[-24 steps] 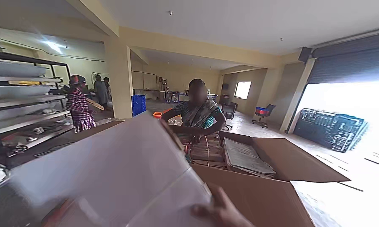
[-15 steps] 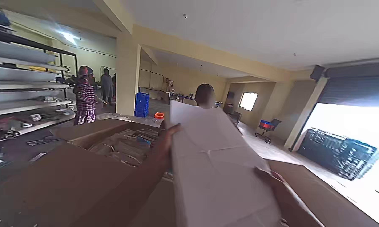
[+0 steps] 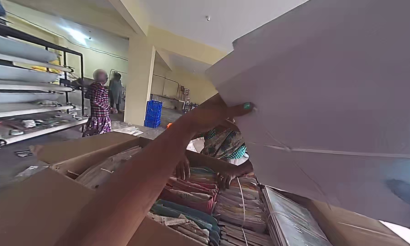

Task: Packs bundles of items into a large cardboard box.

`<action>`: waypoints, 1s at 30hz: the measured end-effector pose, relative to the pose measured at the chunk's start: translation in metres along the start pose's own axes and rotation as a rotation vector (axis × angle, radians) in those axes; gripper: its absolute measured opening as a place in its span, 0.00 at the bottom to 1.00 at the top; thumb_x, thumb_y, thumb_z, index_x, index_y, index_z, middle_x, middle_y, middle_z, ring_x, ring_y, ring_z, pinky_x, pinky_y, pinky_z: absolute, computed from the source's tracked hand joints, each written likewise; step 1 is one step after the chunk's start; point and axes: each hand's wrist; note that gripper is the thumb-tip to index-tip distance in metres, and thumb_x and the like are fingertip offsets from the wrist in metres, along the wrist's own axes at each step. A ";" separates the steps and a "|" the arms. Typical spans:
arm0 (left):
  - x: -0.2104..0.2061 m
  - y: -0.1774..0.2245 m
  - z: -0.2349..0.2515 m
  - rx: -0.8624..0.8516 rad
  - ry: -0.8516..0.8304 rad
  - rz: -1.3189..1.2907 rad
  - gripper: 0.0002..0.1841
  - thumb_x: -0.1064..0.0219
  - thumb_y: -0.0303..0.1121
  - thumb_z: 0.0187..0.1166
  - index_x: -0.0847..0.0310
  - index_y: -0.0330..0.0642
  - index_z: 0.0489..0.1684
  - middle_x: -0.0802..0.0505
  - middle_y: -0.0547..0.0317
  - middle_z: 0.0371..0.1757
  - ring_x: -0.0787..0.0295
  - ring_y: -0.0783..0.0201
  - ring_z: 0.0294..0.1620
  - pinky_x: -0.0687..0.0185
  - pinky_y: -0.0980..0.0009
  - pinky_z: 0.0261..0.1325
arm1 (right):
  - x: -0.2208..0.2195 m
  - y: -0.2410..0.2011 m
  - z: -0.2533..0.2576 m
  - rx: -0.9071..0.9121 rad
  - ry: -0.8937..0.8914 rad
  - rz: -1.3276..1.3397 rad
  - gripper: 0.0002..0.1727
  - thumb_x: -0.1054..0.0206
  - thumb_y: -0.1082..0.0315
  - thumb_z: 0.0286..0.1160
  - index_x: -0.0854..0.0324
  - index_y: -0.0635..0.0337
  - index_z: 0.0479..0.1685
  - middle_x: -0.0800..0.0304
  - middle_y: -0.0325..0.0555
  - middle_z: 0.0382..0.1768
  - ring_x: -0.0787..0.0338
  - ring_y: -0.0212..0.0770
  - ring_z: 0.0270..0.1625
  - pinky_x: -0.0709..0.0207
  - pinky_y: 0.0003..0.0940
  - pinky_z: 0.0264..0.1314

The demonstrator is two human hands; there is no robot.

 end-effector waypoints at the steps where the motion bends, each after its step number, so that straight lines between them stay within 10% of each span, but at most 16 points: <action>1: 0.015 -0.009 -0.003 0.004 -0.016 -0.005 0.08 0.43 0.24 0.87 0.24 0.46 0.56 0.06 0.68 0.43 0.05 0.71 0.43 0.05 0.71 0.43 | -0.015 -0.012 0.005 0.007 -0.041 -0.113 0.32 0.16 0.55 0.60 0.21 0.62 0.62 0.07 0.37 0.49 0.08 0.25 0.52 0.12 0.28 0.58; 3: 0.043 -0.026 -0.011 0.006 -0.004 0.004 0.09 0.42 0.23 0.85 0.22 0.47 0.54 0.06 0.71 0.43 0.05 0.73 0.43 0.06 0.73 0.45 | -0.052 -0.030 0.014 0.091 -0.145 -0.270 0.46 0.25 0.32 0.60 0.25 0.64 0.66 0.10 0.37 0.51 0.11 0.20 0.53 0.15 0.25 0.56; 11: 0.166 -0.130 -0.030 0.050 0.147 0.169 0.10 0.33 0.22 0.79 0.18 0.40 0.55 0.06 0.70 0.43 0.09 0.79 0.44 0.10 0.77 0.51 | -0.263 -0.019 0.021 -0.086 -0.322 -0.101 0.50 0.17 0.56 0.52 0.33 0.75 0.77 0.13 0.57 0.62 0.11 0.35 0.62 0.16 0.35 0.65; 17: 0.218 -0.228 -0.034 0.116 0.115 0.175 0.35 0.24 0.23 0.70 0.34 0.37 0.80 0.12 0.61 0.63 0.16 0.79 0.62 0.18 0.75 0.68 | -0.376 0.057 -0.019 -0.329 -0.438 -0.259 0.43 0.15 0.54 0.57 0.24 0.74 0.71 0.13 0.68 0.65 0.15 0.58 0.72 0.27 0.57 0.79; 30: 0.206 -0.291 -0.049 0.233 0.064 0.185 0.45 0.25 0.22 0.69 0.48 0.41 0.89 0.19 0.52 0.74 0.18 0.74 0.68 0.20 0.74 0.70 | -0.402 0.097 -0.068 -0.341 -0.708 -0.351 0.28 0.15 0.66 0.60 0.16 0.73 0.58 0.09 0.67 0.52 0.10 0.60 0.59 0.24 0.66 0.66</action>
Point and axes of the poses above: each hand's wrist, its own z-axis towards the middle knuckle, its own x-axis out of the back of the hand, y = z × x
